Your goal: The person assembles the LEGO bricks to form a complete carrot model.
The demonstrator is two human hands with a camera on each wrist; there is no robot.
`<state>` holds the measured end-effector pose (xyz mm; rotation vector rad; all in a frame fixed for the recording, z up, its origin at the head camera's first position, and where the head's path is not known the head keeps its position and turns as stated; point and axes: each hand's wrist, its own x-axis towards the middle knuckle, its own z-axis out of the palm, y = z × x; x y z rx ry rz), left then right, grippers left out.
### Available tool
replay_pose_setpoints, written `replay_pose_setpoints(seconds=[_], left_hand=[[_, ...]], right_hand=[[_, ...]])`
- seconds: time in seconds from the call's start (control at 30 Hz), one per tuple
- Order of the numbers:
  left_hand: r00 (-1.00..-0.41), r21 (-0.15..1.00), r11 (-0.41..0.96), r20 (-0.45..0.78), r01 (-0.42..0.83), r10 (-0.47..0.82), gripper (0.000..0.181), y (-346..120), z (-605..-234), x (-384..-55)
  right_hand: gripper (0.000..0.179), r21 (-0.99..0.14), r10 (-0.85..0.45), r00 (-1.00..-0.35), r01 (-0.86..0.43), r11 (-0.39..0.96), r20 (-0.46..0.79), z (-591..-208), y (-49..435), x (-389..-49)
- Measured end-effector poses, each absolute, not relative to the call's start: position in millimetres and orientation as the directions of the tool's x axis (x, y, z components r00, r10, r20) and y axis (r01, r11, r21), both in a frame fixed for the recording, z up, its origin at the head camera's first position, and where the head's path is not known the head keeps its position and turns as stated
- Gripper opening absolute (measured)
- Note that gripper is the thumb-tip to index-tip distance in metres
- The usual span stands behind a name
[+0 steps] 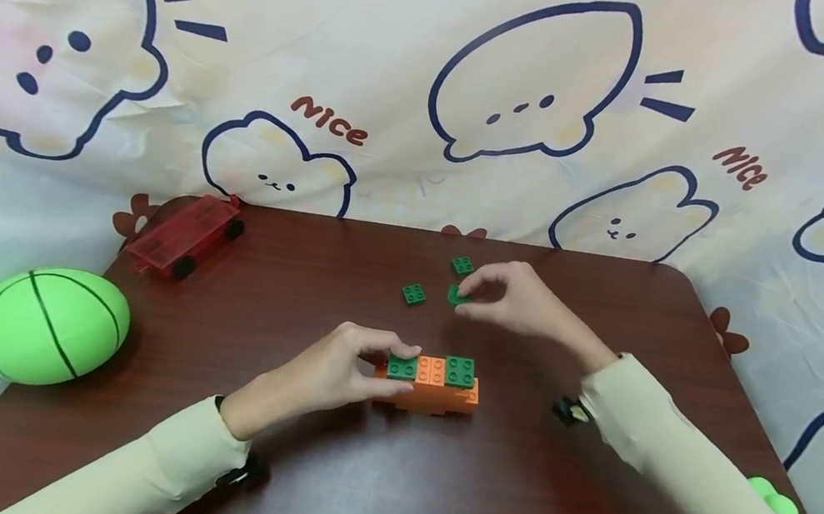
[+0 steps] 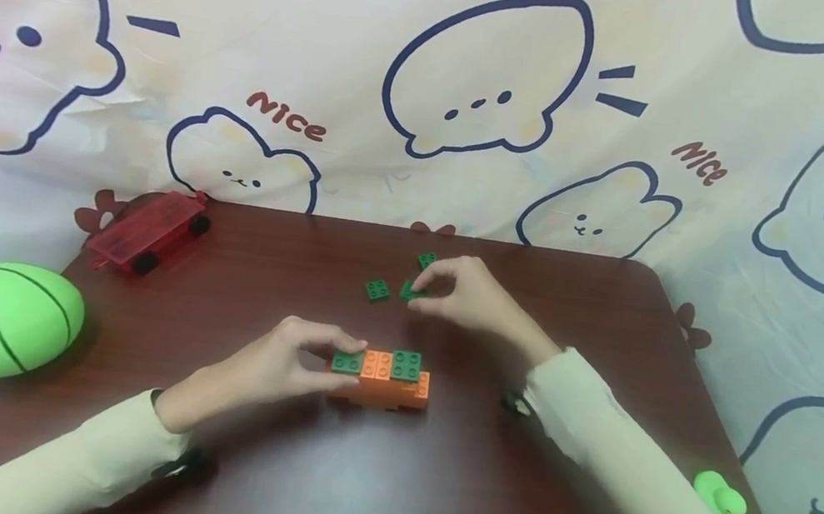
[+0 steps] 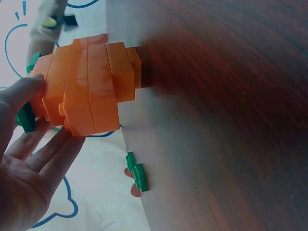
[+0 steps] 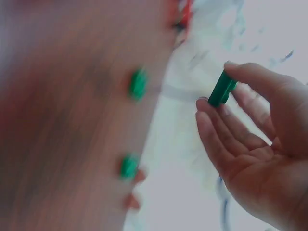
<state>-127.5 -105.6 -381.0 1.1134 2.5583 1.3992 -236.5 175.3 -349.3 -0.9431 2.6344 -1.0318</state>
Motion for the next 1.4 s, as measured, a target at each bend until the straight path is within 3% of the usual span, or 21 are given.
replay_pose_setpoints(seconds=[0.13, 0.3, 0.73, 1.0, 1.4], left_hand=[[-0.729, 0.725, 0.321, 0.353, 0.610, 0.586, 0.034, -105.1, -381.6, -126.3], [-0.719, 0.706, 0.316, 0.388, 0.634, 0.576, 0.036, -104.1, -381.8, -124.8], [-0.710, 0.687, 0.321, 0.405, 0.652, 0.576, 0.040, -102.9, -381.6, -124.0], [-0.713, 0.688, 0.325, 0.402, 0.649, 0.574, 0.037, -103.0, -381.6, -125.4], [-0.709, 0.674, 0.348, 0.379, 0.652, 0.595, 0.036, -102.2, -381.1, -126.7]], right_hand=[[0.012, -0.717, -0.710, -0.678, -0.589, 0.372, 0.188, -336.6, 169.7, -193.7], [0.013, -0.706, -0.757, -0.605, -0.647, 0.288, 0.246, -338.5, 165.5, -166.1], [0.012, -0.610, -0.777, -0.571, -0.723, 0.325, 0.264, -343.0, 157.9, -148.6], [0.029, -0.545, -0.783, -0.583, -0.737, 0.399, 0.217, -346.2, 159.6, -143.6], [0.037, -0.571, -0.755, -0.614, -0.714, 0.405, 0.232, -350.9, 162.4, -140.0]])
